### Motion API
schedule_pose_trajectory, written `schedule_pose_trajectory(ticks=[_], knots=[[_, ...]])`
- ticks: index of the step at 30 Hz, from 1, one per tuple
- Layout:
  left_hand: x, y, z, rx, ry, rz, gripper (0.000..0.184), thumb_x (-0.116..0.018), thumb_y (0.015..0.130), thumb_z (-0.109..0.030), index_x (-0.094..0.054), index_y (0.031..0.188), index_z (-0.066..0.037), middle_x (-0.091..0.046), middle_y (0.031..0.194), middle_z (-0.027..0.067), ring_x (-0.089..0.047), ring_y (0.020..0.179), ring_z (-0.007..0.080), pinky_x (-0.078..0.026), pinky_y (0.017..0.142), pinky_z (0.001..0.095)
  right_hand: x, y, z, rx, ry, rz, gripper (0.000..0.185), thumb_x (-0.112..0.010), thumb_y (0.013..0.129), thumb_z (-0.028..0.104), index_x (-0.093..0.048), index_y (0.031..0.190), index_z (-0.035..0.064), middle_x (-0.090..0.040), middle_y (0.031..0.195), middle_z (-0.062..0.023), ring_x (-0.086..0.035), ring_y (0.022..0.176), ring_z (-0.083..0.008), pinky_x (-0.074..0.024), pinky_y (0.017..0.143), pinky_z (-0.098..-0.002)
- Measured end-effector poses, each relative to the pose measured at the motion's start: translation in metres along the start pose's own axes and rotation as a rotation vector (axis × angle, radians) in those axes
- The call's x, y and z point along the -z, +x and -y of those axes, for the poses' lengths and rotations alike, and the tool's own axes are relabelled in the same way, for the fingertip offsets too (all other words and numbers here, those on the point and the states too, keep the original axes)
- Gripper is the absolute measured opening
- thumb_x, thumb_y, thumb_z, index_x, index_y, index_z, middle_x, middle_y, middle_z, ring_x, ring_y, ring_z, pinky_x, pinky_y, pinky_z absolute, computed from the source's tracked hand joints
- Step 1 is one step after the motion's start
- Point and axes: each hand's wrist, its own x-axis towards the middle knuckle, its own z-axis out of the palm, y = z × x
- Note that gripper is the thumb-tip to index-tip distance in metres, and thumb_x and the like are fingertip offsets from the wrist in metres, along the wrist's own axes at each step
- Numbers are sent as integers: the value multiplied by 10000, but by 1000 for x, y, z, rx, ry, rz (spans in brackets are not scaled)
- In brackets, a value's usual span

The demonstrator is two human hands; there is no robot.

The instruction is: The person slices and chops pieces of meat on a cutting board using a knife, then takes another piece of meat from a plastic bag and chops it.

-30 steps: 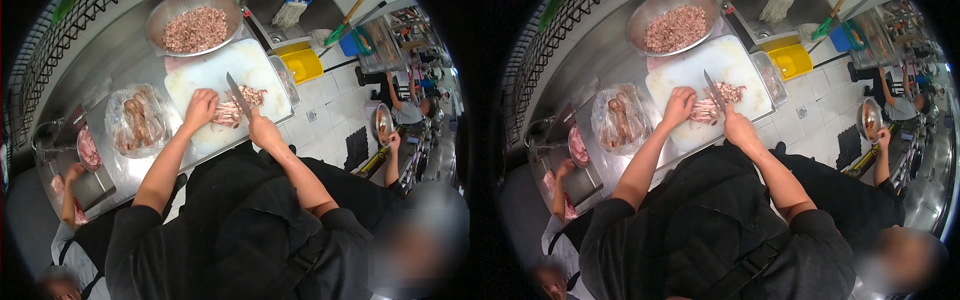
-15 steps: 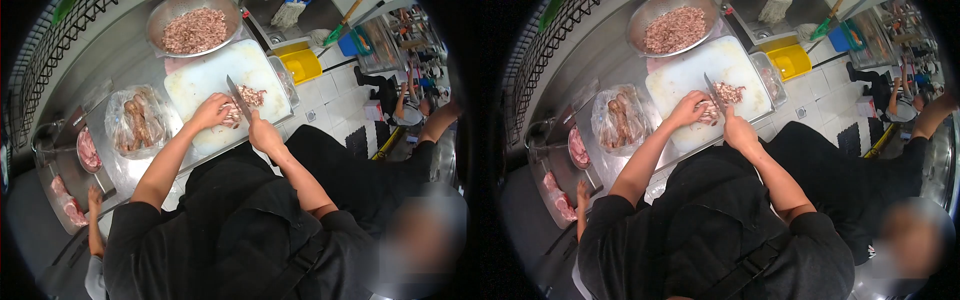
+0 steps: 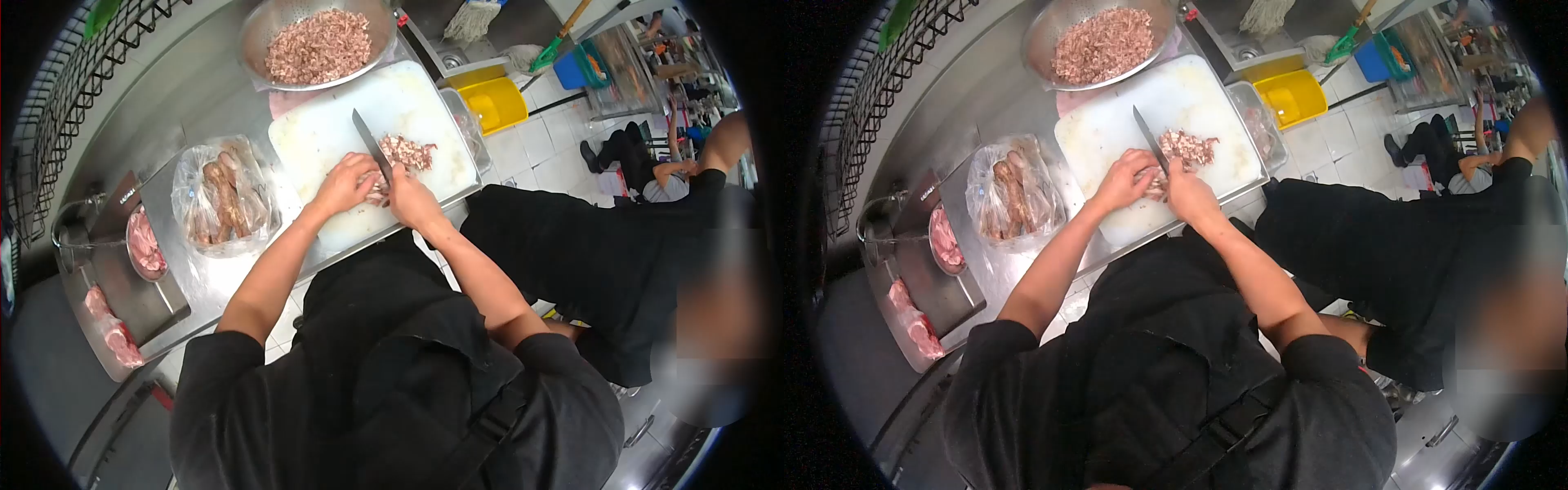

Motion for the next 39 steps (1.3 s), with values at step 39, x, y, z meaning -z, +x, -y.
schedule_pose_trajectory(ticks=[39], knots=[[12,-16,8,-74,187,-124,187,-710,869,-182,-733,995,-45,-703,1120,119,-603,1111,323,-469,990,437,-4,-1,5,27,17,19,261,-485,923,78,-439,1151,-40,-670,866,-358,-666,844,-536,-513,780,-617]])
